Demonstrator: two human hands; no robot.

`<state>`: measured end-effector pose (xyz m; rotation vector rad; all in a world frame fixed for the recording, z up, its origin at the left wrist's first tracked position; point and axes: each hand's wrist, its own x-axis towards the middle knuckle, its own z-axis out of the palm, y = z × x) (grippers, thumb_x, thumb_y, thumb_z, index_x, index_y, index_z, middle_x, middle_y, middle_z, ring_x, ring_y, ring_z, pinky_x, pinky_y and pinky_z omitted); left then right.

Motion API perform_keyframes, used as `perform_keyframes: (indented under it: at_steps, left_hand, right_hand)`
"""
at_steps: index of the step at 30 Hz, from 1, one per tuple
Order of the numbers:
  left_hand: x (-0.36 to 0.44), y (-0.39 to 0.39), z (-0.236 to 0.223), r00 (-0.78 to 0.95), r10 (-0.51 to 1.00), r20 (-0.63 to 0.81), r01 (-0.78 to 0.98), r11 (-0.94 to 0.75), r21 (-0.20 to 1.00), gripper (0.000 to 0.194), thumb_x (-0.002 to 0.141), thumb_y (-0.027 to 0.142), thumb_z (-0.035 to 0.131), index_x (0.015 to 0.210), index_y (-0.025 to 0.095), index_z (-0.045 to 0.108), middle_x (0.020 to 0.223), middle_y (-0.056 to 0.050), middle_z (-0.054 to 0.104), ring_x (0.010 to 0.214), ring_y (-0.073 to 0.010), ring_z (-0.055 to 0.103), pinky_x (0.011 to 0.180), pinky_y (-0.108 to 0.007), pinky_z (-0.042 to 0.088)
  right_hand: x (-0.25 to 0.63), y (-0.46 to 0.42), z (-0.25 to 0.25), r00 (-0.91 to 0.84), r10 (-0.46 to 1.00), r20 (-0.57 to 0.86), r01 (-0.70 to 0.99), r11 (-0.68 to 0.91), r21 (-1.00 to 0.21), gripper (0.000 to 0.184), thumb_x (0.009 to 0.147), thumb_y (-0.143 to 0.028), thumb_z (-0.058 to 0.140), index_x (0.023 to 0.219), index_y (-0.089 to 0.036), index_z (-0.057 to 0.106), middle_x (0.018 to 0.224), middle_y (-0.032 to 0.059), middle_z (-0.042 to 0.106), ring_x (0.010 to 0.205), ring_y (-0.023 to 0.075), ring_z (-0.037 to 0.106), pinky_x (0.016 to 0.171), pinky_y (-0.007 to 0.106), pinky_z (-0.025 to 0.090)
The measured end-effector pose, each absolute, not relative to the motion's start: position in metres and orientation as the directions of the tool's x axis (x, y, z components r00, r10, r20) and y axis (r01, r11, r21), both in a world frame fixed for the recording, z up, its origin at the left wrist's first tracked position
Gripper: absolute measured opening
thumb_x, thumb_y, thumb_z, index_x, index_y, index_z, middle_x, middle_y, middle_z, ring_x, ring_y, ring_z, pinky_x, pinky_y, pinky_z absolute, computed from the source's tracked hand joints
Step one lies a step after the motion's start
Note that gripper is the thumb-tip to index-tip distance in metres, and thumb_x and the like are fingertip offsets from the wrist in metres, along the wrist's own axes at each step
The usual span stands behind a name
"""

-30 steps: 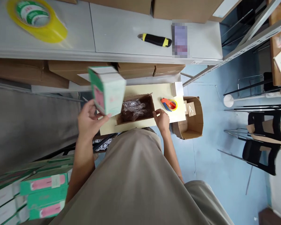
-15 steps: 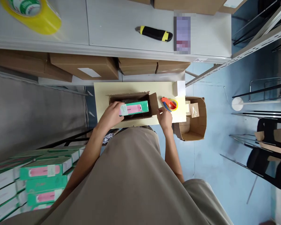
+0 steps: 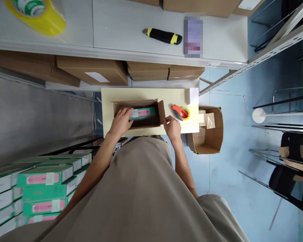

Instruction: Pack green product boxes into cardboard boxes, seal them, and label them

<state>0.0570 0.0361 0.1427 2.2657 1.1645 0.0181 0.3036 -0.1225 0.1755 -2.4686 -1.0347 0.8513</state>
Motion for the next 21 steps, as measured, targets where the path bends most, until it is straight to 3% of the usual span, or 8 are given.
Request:
perform_keyframes:
  at_steps: [3, 6, 10, 14, 21]
  left_hand:
    - [0.035, 0.025, 0.164, 0.454, 0.884, -0.112, 0.767, -0.324, 0.554, 0.057, 0.095, 0.015, 0.071, 0.152, 0.023, 0.065, 0.156, -0.021, 0.064, 0.155, -0.0443, 0.056, 0.133, -0.064, 0.045]
    - [0.017, 0.019, 0.174, 0.189, 0.979, -0.076, 0.834, -0.119, 0.538, 0.046, 0.094, 0.024, 0.077, 0.139, 0.022, 0.067, 0.150, -0.025, 0.063, 0.153, -0.0485, 0.055, 0.130, -0.070, 0.043]
    - [0.008, 0.015, 0.171, 0.025, 0.989, -0.145, 0.893, 0.043, 0.449, 0.011, 0.096, 0.032, 0.073, 0.097, 0.025, 0.066, 0.116, -0.019, 0.075, 0.127, -0.0439, 0.070, 0.118, -0.061, 0.052]
    - [0.008, 0.003, 0.170, -0.023, 0.991, -0.131, 0.897, 0.078, 0.436, 0.022, 0.095, 0.033, 0.070, 0.078, 0.027, 0.058, 0.095, -0.013, 0.078, 0.105, -0.0358, 0.076, 0.101, -0.047, 0.058]
    - [-0.013, -0.041, 0.203, -0.058, 0.998, 0.020, 0.841, 0.038, 0.540, 0.019, 0.093, 0.035, 0.074, 0.079, 0.027, 0.065, 0.086, -0.006, 0.076, 0.086, -0.0290, 0.073, 0.092, -0.044, 0.058]
  right_hand:
    - [0.305, -0.129, 0.175, 0.546, 0.750, -0.374, 0.533, -0.655, -0.535, 0.019, 0.111, -0.036, 0.064, 0.100, -0.025, 0.074, 0.108, 0.0099, 0.089, 0.089, 0.0292, 0.082, 0.082, 0.038, 0.055]
    - [0.308, -0.132, 0.174, 0.523, 0.772, -0.362, 0.547, -0.629, -0.552, 0.022, 0.110, -0.040, 0.064, 0.098, -0.025, 0.073, 0.105, 0.0107, 0.089, 0.087, 0.0297, 0.081, 0.080, 0.038, 0.054]
    - [0.314, -0.130, 0.171, 0.481, 0.797, -0.366, 0.564, -0.601, -0.566, 0.023, 0.109, -0.042, 0.064, 0.097, -0.025, 0.073, 0.102, 0.0108, 0.088, 0.084, 0.0295, 0.081, 0.078, 0.037, 0.053]
    - [0.319, -0.125, 0.172, 0.466, 0.816, -0.341, 0.609, -0.575, -0.546, 0.021, 0.107, -0.038, 0.062, 0.095, -0.024, 0.073, 0.096, 0.0103, 0.087, 0.084, 0.0292, 0.080, 0.079, 0.037, 0.053]
    - [0.311, -0.136, 0.198, 0.533, 0.823, -0.196, 0.582, -0.525, -0.621, 0.016, 0.098, -0.034, 0.064, 0.086, -0.025, 0.068, 0.087, 0.0092, 0.083, 0.081, 0.0278, 0.077, 0.081, 0.039, 0.059]
